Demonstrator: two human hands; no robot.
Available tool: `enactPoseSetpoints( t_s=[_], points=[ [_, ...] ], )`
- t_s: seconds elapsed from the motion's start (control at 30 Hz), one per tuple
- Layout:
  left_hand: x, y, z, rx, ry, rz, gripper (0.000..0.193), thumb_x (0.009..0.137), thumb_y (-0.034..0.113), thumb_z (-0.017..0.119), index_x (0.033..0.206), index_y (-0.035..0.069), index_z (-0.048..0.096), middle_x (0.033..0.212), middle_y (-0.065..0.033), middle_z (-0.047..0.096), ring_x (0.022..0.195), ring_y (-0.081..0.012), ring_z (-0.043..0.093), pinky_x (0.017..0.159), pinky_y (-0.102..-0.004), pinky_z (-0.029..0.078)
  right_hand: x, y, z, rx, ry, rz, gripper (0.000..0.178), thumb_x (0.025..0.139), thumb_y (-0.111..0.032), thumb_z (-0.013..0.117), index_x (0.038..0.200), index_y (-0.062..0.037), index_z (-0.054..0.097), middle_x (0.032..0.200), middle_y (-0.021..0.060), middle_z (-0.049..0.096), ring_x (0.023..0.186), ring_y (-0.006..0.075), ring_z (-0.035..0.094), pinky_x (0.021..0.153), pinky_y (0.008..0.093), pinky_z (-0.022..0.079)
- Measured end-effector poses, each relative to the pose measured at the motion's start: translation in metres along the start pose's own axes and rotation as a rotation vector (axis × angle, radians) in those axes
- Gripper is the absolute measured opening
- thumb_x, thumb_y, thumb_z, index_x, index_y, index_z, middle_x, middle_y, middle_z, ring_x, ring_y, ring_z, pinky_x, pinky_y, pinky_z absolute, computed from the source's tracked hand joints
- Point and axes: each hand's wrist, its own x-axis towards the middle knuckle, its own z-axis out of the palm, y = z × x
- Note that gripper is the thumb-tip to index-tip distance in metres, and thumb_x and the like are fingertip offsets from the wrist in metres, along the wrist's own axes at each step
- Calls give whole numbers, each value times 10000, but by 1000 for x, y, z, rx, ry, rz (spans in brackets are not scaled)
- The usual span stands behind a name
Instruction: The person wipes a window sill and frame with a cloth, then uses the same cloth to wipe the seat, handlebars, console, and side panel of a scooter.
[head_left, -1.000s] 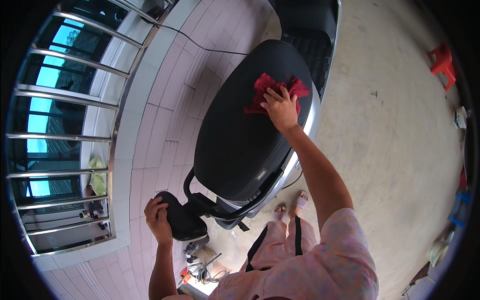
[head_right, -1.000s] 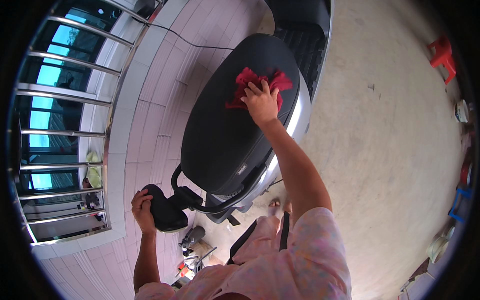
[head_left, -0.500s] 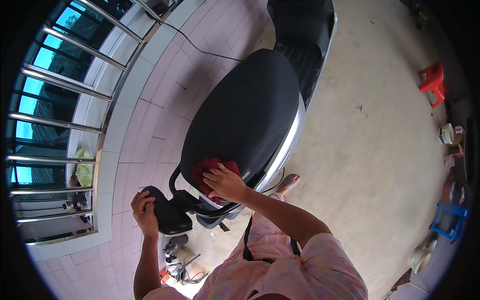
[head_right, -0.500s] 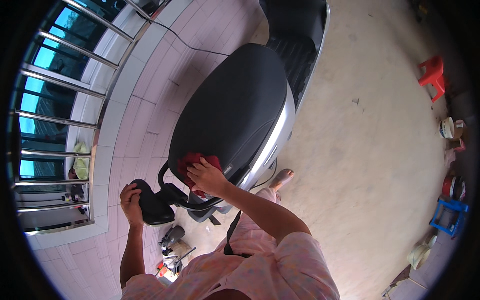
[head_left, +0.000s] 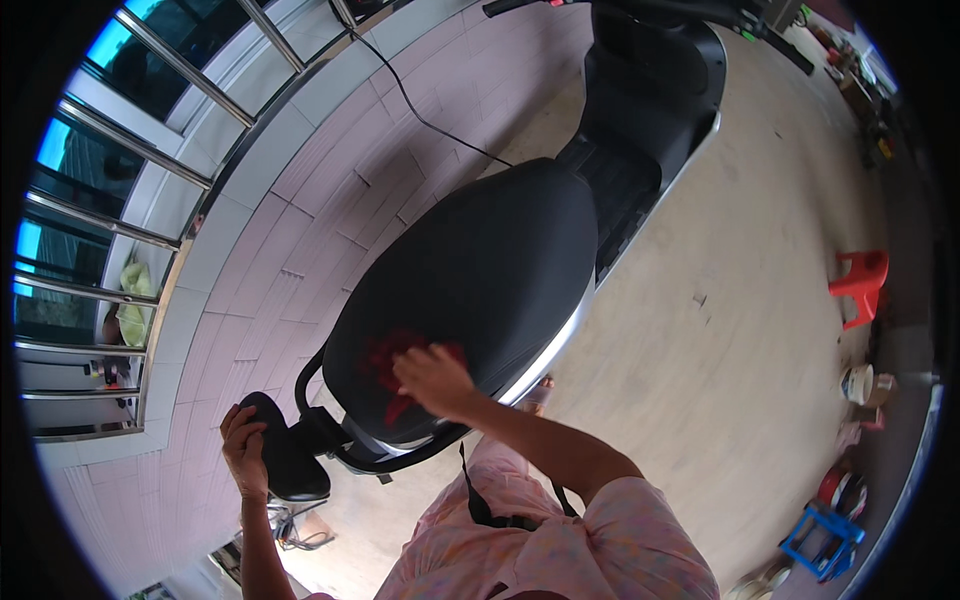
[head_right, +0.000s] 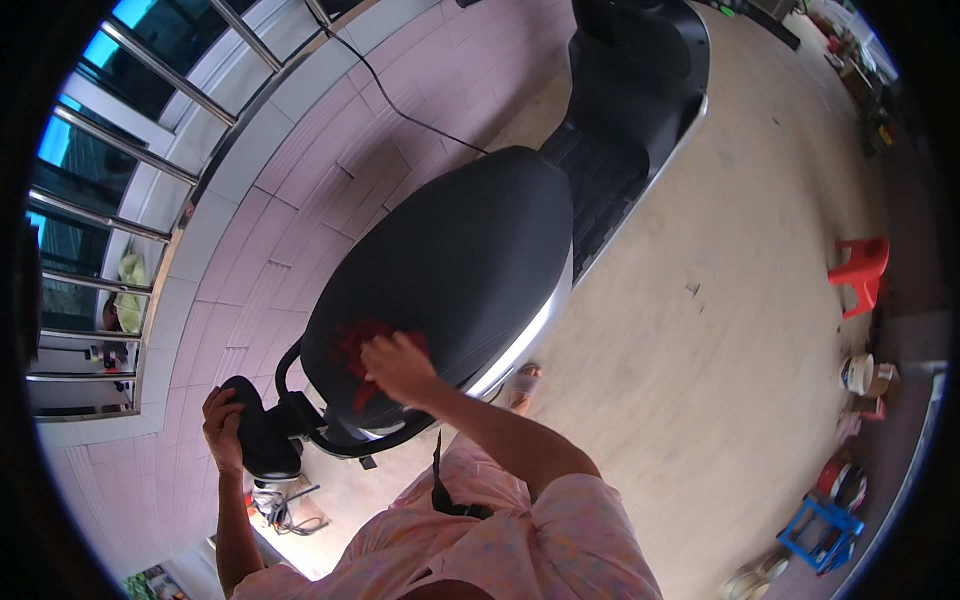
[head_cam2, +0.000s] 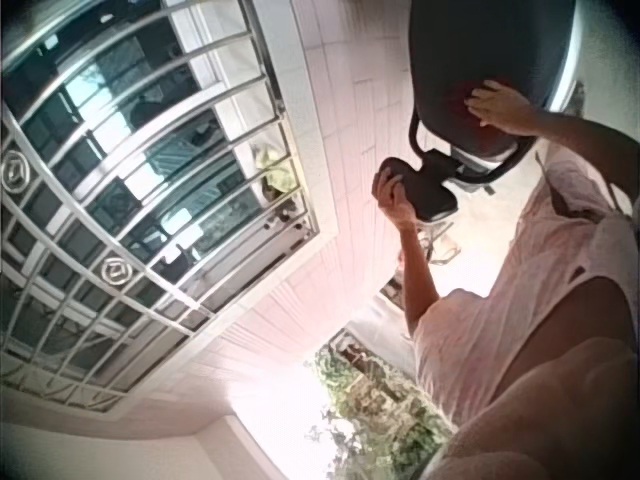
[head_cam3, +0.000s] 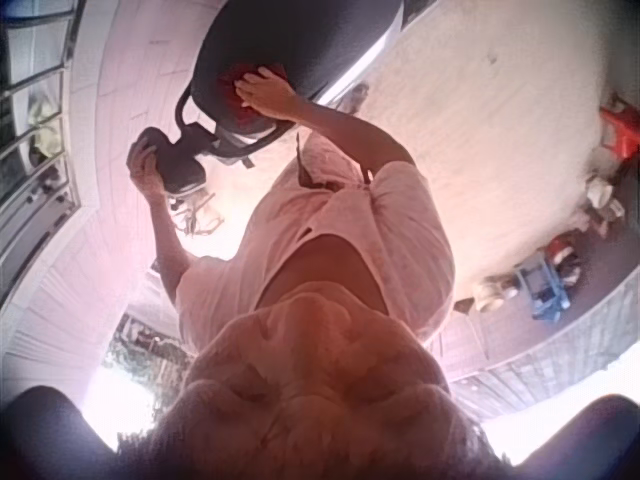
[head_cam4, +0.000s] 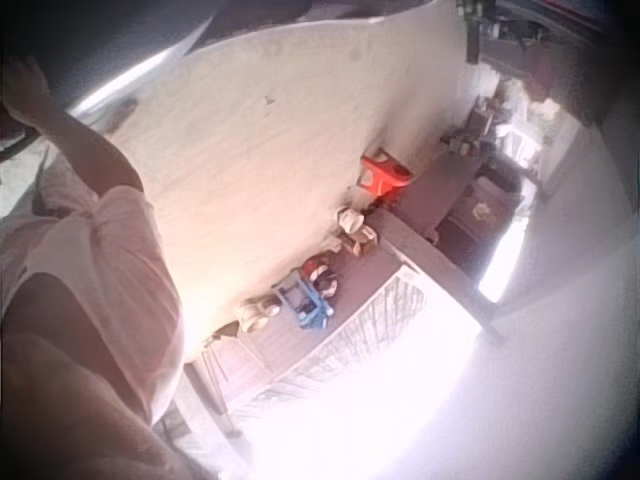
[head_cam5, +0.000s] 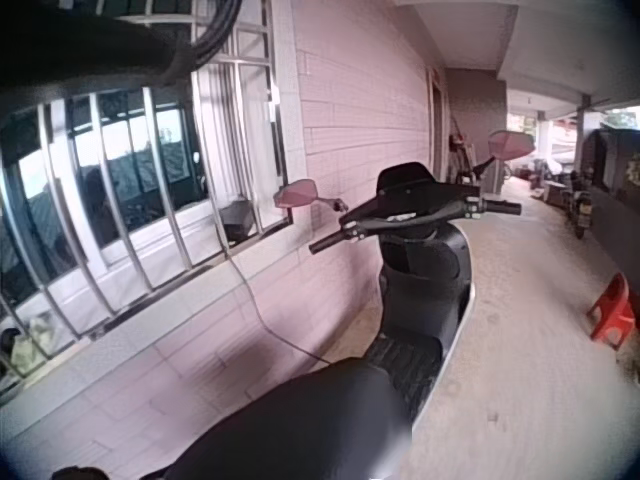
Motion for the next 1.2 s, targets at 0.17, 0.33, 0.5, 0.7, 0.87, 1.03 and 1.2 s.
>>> enactPoseSetpoints(
  t_s=[0.17, 0.33, 0.5, 0.7, 0.87, 1.03, 1.2],
  points=[
    [0, 0, 0, -36, 17, -64, 147, 646, 3, 474, 678, -7, 618, 1014, -115, 600, 1158, -281, 393, 958, -371, 313, 7, 150, -46, -274, 212, 191, 319, 748, -304, 569, 993, -99, 576, 1137, 19, 518, 1040, 187, 453, 777, 360, 386],
    [1, -2, 3, 163, 64, -32, 153, 639, 8, 472, 666, 5, 622, 1128, -171, 552, 1155, -333, 414, 971, -383, 331, 28, 237, -73, -457, 343, 452, 340, 720, -298, 611, 997, -102, 586, 1103, 9, 540, 1016, 195, 461, 772, 373, 391],
    [1, 14, 3, 305, 110, -63, 462, 648, 86, 504, 1101, 14, 555, 1344, -199, 323, 1209, -371, 352, 988, -408, 317, 57, 212, -47, -492, 360, 541, 311, 703, -259, 630, 945, -67, 597, 1042, 28, 560, 927, 212, 488, 724, 376, 398],
    [3, 18, 5, 299, 100, -277, 502, 655, 66, 525, 1157, 61, 529, 1317, -165, 380, 1189, -332, 396, 983, -376, 327, 80, 49, 4, 298, 95, -25, 273, 684, -205, 628, 886, -35, 560, 1000, 77, 562, 811, 246, 513, 660, 372, 389],
    [7, 25, 0, 230, 105, -329, 498, 641, 71, 524, 1138, 41, 541, 1263, -178, 441, 1189, -325, 400, 999, -375, 304, 101, -25, 43, 225, -126, -570, 277, 713, -320, 591, 864, -87, 597, 1045, 8, 550, 892, 169, 460, 707, 317, 353],
    [3, 20, 0, 93, 128, -367, 498, 625, 73, 523, 1120, 27, 552, 1255, -160, 456, 1186, -292, 412, 991, -363, 314, 141, 3, 48, 218, -97, -473, 273, 702, -333, 609, 853, -105, 595, 830, 3, 510, 837, 184, 467, 666, 360, 362],
    [2, 19, 1, 114, 126, -369, 505, 618, 82, 517, 1118, 22, 554, 1251, -154, 462, 1187, -287, 411, 993, -359, 312, 175, 120, 20, 79, -101, -129, 244, 711, -322, 636, 668, -84, 605, 704, 15, 592, 801, 214, 548, 611, 387, 413]
  ],
)
